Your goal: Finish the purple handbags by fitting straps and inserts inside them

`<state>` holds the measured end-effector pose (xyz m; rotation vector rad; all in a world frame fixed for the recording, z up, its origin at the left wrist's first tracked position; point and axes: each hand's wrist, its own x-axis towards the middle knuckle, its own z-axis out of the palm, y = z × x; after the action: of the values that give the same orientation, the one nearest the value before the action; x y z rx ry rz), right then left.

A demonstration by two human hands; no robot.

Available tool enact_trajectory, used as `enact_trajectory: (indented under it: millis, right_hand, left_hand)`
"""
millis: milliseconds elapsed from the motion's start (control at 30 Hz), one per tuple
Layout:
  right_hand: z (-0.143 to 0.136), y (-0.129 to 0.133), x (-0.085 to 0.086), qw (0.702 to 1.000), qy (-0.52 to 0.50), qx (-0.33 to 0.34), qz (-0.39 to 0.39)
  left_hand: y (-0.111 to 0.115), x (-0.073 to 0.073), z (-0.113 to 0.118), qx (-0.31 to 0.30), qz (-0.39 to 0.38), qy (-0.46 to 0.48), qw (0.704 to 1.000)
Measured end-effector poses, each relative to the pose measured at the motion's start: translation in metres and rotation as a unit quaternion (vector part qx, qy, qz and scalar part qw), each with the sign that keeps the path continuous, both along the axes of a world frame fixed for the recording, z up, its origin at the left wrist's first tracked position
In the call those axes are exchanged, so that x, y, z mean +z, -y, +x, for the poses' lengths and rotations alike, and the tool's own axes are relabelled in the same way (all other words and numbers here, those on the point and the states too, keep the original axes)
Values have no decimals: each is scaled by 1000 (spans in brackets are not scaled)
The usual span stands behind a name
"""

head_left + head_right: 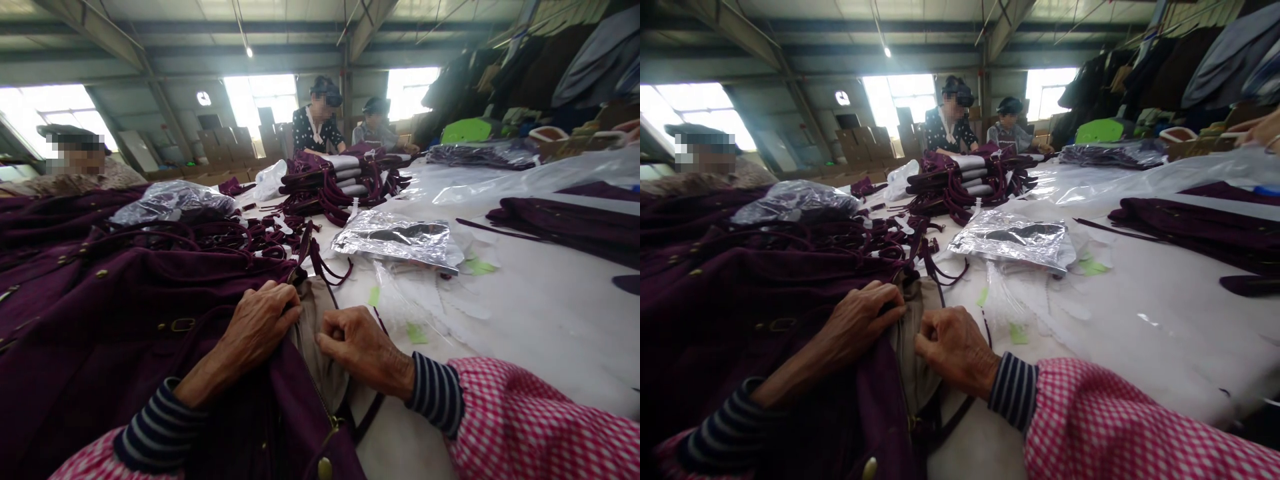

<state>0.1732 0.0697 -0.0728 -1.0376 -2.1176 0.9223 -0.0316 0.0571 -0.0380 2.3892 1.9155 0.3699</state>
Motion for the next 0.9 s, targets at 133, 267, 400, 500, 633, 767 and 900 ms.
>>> enact_trajectory:
  millis: [133, 267, 400, 500, 633, 767, 900]
  right_hand:
    - [-4, -4, -2, 999, 32, 18, 34]
    - [-7, -6, -2, 991, 95, 13, 88]
    - [-9, -9, -5, 982, 139, 2, 127]
    - [-10, -9, -9, 978, 152, 0, 141]
    - [-11, -11, -11, 980, 142, 9, 136]
    - [-10, -15, -10, 992, 81, 23, 96]
    - [-7, -19, -7, 998, -43, 40, 37]
  left_hand:
    - [2, 5, -1, -35, -22, -39, 998]
    - [5, 8, 1, -57, -39, -123, 990]
    - [7, 5, 0, -63, -36, -154, 985]
    - [4, 7, 0, -70, -34, -154, 985]
    - [-4, 19, 5, -52, -72, -153, 984]
    - [-6, 28, 10, -42, -83, -145, 985]
    - [2, 27, 18, -44, -49, -96, 993]
